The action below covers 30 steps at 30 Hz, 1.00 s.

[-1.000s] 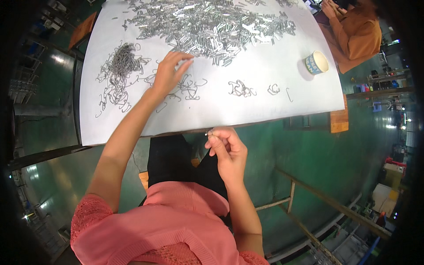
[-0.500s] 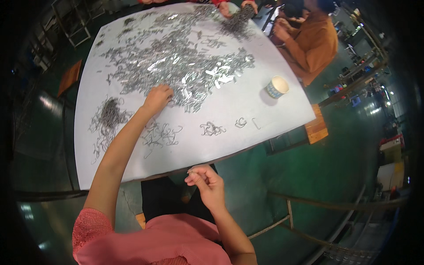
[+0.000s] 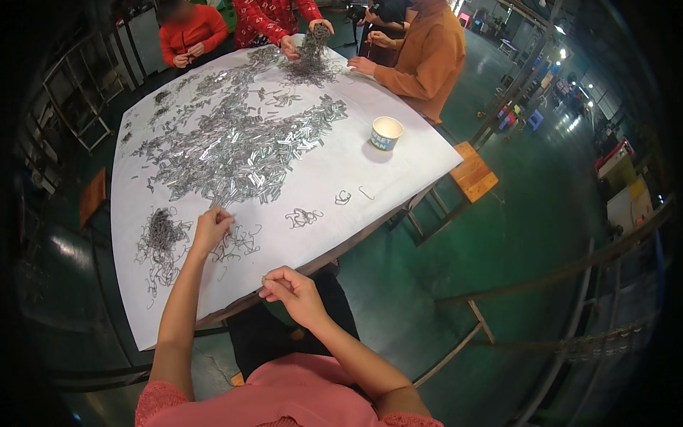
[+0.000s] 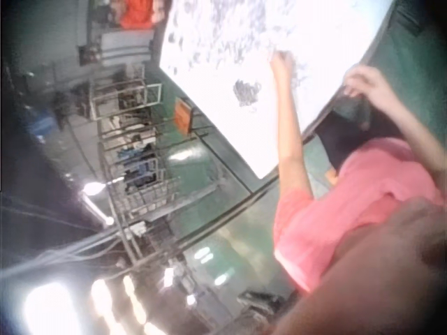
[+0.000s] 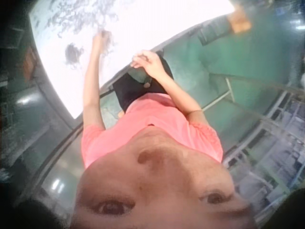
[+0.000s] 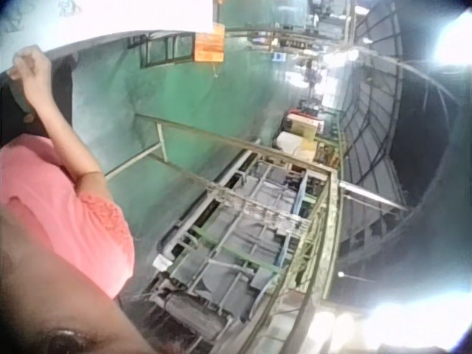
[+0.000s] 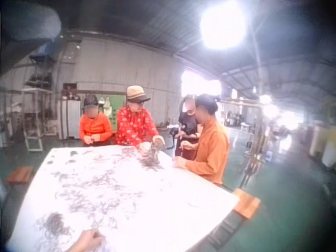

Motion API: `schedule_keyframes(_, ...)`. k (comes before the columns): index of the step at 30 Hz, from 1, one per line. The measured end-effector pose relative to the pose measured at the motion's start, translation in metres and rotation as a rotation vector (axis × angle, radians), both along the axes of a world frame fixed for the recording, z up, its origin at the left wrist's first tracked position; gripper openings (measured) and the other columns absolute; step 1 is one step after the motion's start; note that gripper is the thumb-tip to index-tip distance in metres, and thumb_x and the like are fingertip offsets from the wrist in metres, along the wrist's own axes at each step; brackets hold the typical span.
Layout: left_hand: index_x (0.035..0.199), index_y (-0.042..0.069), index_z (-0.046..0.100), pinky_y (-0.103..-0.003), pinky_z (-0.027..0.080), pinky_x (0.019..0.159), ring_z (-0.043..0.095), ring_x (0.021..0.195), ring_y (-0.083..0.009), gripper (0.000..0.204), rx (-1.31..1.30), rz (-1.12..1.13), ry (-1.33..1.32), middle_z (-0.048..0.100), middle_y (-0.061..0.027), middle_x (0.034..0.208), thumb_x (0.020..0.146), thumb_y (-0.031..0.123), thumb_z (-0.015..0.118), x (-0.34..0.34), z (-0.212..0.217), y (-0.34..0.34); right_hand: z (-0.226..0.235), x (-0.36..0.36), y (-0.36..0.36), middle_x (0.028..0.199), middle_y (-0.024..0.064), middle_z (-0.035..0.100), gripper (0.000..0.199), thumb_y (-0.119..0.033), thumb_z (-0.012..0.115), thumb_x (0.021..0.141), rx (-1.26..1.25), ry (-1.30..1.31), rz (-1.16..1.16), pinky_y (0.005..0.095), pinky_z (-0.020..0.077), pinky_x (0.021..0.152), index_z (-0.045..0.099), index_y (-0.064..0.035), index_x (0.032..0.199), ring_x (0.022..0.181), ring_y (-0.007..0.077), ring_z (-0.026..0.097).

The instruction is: The person sits at a table and repeatedly picks up small metal hooks and cylindrical metal pieces, joining them by hand. They place the assembled units onto a wooden rack nearby. The process is repetitive, with the person handling items one at a time.

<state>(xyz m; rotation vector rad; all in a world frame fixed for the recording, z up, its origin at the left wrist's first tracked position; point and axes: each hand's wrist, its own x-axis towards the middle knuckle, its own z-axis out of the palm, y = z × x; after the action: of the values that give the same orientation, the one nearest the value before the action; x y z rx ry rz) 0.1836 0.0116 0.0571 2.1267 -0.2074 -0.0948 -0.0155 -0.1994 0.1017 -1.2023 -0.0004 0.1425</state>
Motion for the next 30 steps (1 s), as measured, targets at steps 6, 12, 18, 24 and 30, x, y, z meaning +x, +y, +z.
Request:
schedule_keyframes(6,0.085,-0.001,0.061,-0.022,0.050,0.054,0.064,0.064,-0.0102,0.009,-0.331,-0.061,0.193,0.065,-0.0054,0.075,0.082,0.000,0.069,-0.068,0.013,0.000,-0.007,-0.004,0.008,0.092,0.0057,0.065,0.014,-0.012,0.056,0.096,-0.002,-0.019,0.040,0.0252,0.0540,0.073,0.060,0.0005,0.102,0.085,0.0138,0.067)
schedule_keyframes(12,0.088,-0.001,0.064,-0.022,0.050,0.054,0.064,0.065,-0.0103,0.010,-0.449,-0.059,0.210,0.067,-0.0059,0.076,0.082,0.003,0.071,-0.107,0.034,-0.005,-0.009,-0.003,0.013,0.091,0.0058,0.065,0.014,-0.011,0.056,0.095,-0.053,-0.068,0.052,0.0244,0.0539,0.073,0.060,0.0014,0.101,0.083,0.0126,0.067)
schedule_keyframes(18,0.090,-0.002,0.068,-0.023,0.049,0.063,0.064,0.075,-0.0086,0.016,-0.375,-0.023,0.150,0.069,-0.0064,0.081,0.085,0.012,0.070,-0.142,0.063,-0.019,-0.013,-0.001,0.016,0.089,0.0071,0.066,0.011,-0.008,0.060,0.093,-0.041,-0.110,0.059,0.0243,0.0539,0.070,0.061,0.0012,0.099,0.081,0.0132,0.067)
schedule_keyframes(24,0.092,0.000,0.070,-0.024,0.047,0.070,0.061,0.077,-0.0089,0.013,-0.432,-0.006,0.138,0.069,-0.0040,0.082,0.086,0.012,0.068,-0.162,0.077,-0.024,-0.007,-0.004,0.021,0.089,0.0082,0.065,0.014,-0.003,0.061,0.090,0.037,-0.109,0.012,0.0242,0.0527,0.066,0.051,-0.0023,0.100,0.077,0.0149,0.067)
schedule_keyframes(30,0.090,-0.003,0.071,-0.020,0.048,0.065,0.060,0.071,-0.0054,0.014,-0.508,-0.010,0.171,0.069,-0.0038,0.081,0.085,0.010,0.070,-0.169,0.077,-0.025,-0.006,-0.004,0.022,0.090,0.0091,0.064,0.015,-0.004,0.062,0.091,0.030,-0.138,0.004,0.0248,0.0531,0.066,0.048,-0.0043,0.095,0.076,0.0156,0.067)
